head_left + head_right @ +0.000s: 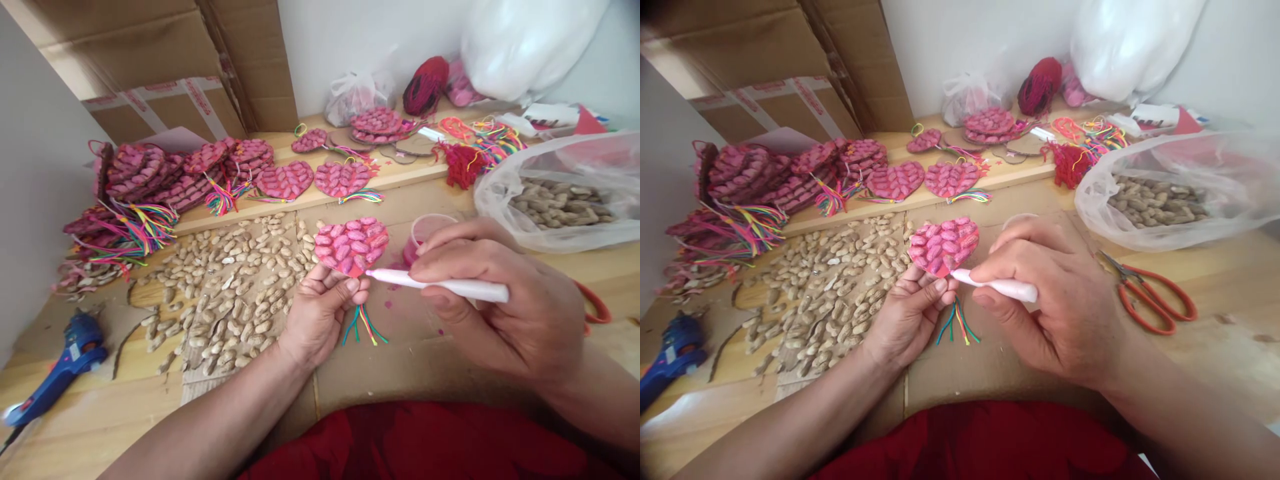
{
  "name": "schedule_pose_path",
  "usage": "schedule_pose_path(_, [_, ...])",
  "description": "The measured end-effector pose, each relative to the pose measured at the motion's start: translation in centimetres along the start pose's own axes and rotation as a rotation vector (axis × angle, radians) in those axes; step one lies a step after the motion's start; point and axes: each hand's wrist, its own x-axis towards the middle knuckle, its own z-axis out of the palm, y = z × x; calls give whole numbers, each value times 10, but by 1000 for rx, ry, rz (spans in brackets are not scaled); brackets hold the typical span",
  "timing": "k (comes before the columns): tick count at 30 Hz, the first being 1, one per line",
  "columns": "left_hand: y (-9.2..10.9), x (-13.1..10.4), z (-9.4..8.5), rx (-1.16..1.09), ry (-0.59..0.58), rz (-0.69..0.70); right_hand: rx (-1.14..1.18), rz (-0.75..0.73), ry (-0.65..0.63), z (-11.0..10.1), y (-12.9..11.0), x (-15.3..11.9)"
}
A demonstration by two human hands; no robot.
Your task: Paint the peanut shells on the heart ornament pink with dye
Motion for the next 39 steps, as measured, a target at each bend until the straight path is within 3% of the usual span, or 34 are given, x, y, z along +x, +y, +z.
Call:
schedule_pose_path(13, [0,-2,-3,-5,-11,-18,52,117,77,2,1,0])
schedule_pose_path(30, [-1,-2,-3,-45,7,-6,-48,32,57,2,0,-1])
schedule_pose_path(39, [0,-1,-2,-31,-18,-2,24,15,32,1,-2,-1])
